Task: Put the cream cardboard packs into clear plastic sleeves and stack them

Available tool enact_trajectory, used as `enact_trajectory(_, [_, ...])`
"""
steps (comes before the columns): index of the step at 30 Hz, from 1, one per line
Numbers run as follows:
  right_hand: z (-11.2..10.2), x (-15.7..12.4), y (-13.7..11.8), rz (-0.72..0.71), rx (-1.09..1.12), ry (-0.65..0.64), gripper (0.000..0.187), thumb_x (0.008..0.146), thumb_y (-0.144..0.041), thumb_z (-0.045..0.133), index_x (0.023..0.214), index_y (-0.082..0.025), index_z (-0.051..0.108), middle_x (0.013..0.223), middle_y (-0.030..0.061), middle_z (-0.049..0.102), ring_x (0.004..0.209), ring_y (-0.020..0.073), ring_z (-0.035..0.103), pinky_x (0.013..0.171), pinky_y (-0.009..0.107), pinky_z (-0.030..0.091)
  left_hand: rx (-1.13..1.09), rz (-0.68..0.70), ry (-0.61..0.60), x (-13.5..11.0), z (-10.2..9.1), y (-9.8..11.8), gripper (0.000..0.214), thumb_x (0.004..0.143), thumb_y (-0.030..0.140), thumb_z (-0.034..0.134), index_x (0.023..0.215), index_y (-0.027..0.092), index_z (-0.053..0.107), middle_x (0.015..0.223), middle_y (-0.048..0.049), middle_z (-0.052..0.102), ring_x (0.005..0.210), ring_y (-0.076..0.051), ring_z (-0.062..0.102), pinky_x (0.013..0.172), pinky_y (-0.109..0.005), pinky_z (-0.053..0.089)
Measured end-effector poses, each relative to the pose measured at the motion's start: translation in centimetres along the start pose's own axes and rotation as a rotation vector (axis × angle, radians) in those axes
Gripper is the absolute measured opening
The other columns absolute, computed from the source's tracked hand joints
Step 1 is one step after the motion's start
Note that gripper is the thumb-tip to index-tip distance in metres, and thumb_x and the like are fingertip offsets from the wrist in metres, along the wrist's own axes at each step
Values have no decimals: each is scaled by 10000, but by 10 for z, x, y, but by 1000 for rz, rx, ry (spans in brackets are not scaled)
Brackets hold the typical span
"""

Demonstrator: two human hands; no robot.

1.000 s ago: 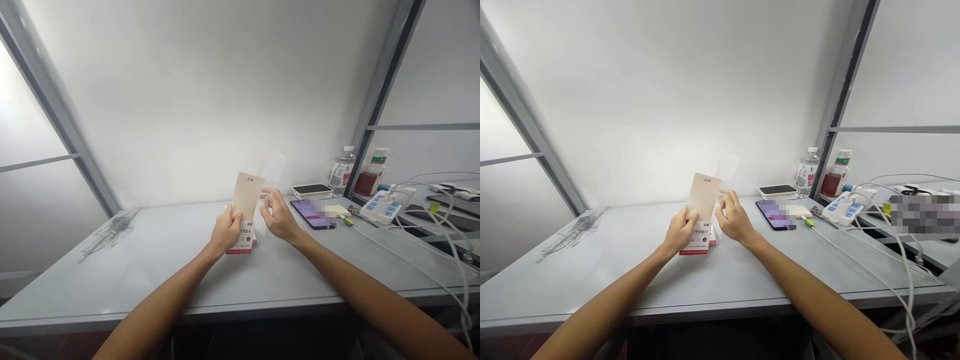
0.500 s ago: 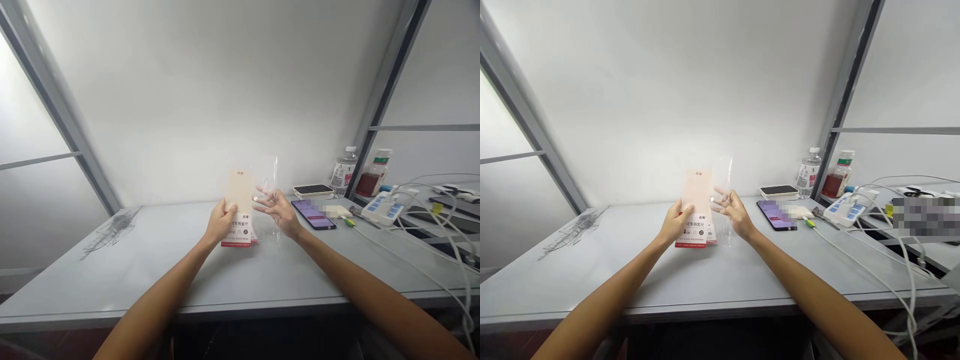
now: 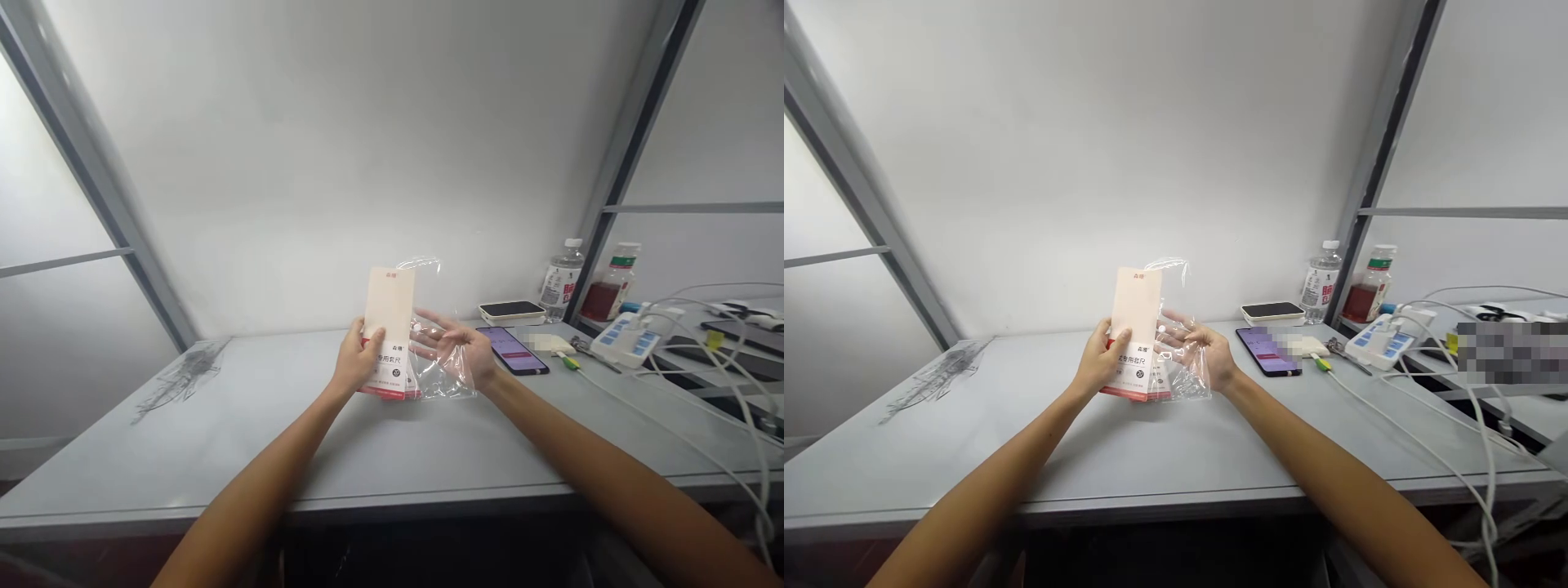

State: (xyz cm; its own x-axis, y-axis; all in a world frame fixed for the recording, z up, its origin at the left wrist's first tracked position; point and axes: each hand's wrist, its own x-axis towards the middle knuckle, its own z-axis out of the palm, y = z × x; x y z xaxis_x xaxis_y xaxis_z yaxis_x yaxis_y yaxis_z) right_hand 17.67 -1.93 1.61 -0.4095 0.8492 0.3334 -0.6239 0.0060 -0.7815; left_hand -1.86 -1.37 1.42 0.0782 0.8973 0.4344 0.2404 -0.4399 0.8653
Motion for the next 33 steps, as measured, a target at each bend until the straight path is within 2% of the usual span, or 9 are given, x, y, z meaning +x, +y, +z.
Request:
enact_trajectory(9, [6, -1, 7, 76, 73, 28, 483, 734, -236, 400, 1205, -215, 506, 1057, 74, 636, 968, 242, 590, 877, 467, 428, 71, 38, 45, -3, 3, 6, 358, 815, 465, 467, 1062, 207, 495, 857, -31, 646, 667, -136, 595, 572, -244, 454])
enact_trajectory(14, [11, -2, 9, 107, 89, 43, 494, 749, -246, 385, 1231, -175, 472, 1077, 108, 625, 950, 242, 597, 861, 463, 440, 208, 72, 111, -6, 3, 13, 328, 821, 441, 463, 1047, 207, 505, 789, -13, 644, 615, -125, 571, 537, -231, 427])
enact_trajectory(19, [11, -2, 8, 144, 104, 57, 442, 770, -243, 370, 1192, -186, 489, 1056, 104, 632, 921, 239, 610, 853, 465, 449, 285, 119, 143, -7, 1, 20, 310, 825, 420, 461, 1049, 209, 504, 759, -5, 638, 582, -119, 555, 521, -226, 414])
enact_trajectory(25, [9, -4, 6, 318, 81, 76, 350, 826, -291, 359, 1091, -154, 543, 941, 102, 653, 815, 237, 640, 850, 493, 451, 300, 149, 157, -4, -3, 19, 291, 823, 422, 467, 1019, 213, 516, 715, 4, 628, 557, -114, 544, 510, -220, 408])
enact_trajectory(33, [7, -4, 5, 351, 76, 72, 351, 832, -327, 377, 1091, -155, 540, 959, 111, 653, 840, 240, 642, 848, 485, 461, 337, 169, 166, -5, -4, 21, 312, 820, 433, 463, 1027, 208, 526, 725, 7, 629, 554, -106, 537, 512, -213, 403])
